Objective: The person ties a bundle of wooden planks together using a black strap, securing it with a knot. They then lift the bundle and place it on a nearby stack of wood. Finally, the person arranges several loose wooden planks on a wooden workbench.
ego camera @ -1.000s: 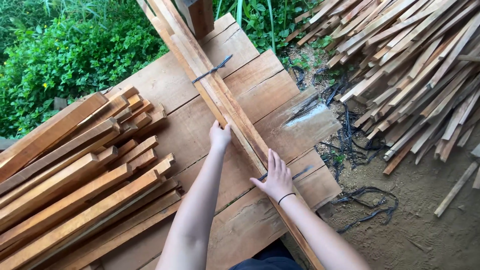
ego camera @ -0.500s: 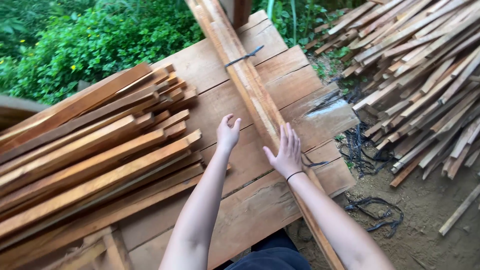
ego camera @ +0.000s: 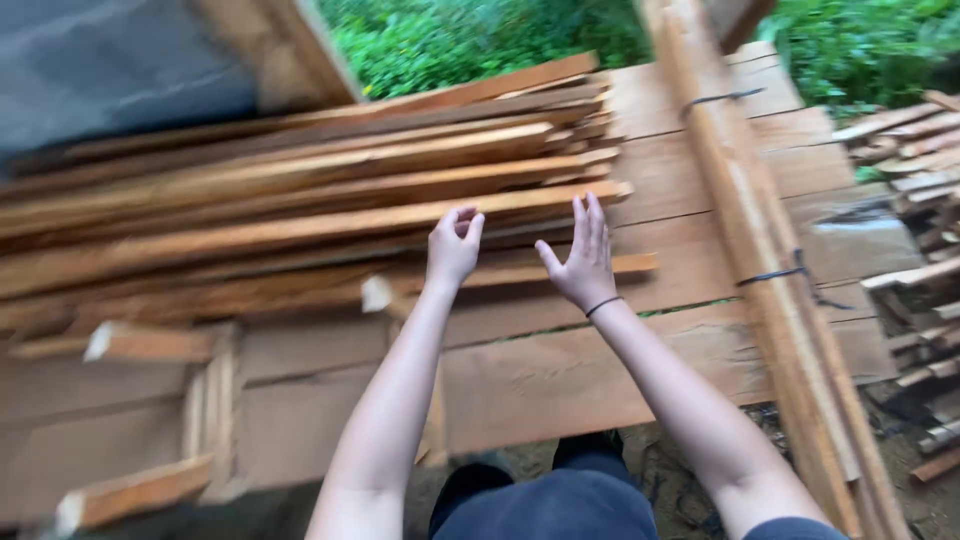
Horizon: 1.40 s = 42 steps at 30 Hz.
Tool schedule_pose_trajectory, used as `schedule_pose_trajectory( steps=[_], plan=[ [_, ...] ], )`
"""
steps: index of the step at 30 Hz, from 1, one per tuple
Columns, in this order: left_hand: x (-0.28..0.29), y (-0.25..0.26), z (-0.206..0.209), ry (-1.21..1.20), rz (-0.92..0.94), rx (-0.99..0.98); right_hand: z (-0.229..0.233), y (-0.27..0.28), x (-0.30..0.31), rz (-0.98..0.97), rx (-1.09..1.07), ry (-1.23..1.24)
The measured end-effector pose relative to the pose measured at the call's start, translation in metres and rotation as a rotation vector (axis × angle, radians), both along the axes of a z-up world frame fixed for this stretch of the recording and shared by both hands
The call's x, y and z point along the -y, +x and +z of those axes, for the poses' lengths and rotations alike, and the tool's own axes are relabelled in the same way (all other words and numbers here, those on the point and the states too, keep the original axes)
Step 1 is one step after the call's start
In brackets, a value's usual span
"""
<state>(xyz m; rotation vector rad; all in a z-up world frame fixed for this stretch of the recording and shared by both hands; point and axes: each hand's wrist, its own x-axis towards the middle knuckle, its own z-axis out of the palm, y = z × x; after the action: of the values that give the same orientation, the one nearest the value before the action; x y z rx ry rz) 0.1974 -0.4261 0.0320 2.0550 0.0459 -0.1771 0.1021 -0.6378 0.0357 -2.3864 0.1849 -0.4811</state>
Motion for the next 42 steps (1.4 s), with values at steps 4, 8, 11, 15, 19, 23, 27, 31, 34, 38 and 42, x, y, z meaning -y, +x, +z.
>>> schedule_pose_trajectory(
  steps=[4, 8, 11, 15, 19, 23, 27, 31, 34, 38, 42],
  plan=[
    [-0.104, -0.018, 0.026, -0.121, 0.105, 0.067, 0.033, 0.003, -0.103, 0.107, -0.005, 0.027],
    [-0.148, -0.04, 0.066, -0.212, 0.031, 0.155, 0.054, 0.008, -0.174, 0.22, 0.039, 0.033],
    [-0.177, -0.042, 0.09, -0.258, 0.027, 0.201, 0.056, 0.026, -0.21, 0.278, 0.077, 0.041],
    [-0.233, -0.045, 0.087, -0.212, 0.082, 0.193, 0.044, 0.037, -0.232, 0.282, 0.02, 0.017],
    [-0.304, -0.032, 0.071, -0.01, 0.132, 0.23, 0.025, 0.049, -0.244, 0.348, 0.025, -0.005],
    [-0.382, -0.003, 0.067, 0.338, 0.134, 0.471, 0.013, 0.051, -0.248, 0.266, -0.278, -0.018],
    [-0.46, 0.009, 0.084, 0.669, 0.105, 0.518, 0.023, 0.04, -0.253, 0.213, -0.355, 0.165],
    [-0.527, 0.002, 0.052, 0.487, 0.105, 0.278, 0.048, 0.021, -0.279, 0.009, -0.24, 0.403],
    [-0.527, -0.01, 0.054, 0.489, 0.14, 0.017, 0.049, 0.014, -0.282, -0.113, -0.208, 0.643],
    [-0.517, -0.013, 0.065, 0.407, 0.286, 0.108, 0.053, 0.018, -0.289, -0.07, -0.126, 0.724],
    [-0.508, -0.007, 0.055, 0.589, 0.434, 0.357, 0.061, 0.02, -0.293, -0.107, -0.173, 0.702]
  ],
)
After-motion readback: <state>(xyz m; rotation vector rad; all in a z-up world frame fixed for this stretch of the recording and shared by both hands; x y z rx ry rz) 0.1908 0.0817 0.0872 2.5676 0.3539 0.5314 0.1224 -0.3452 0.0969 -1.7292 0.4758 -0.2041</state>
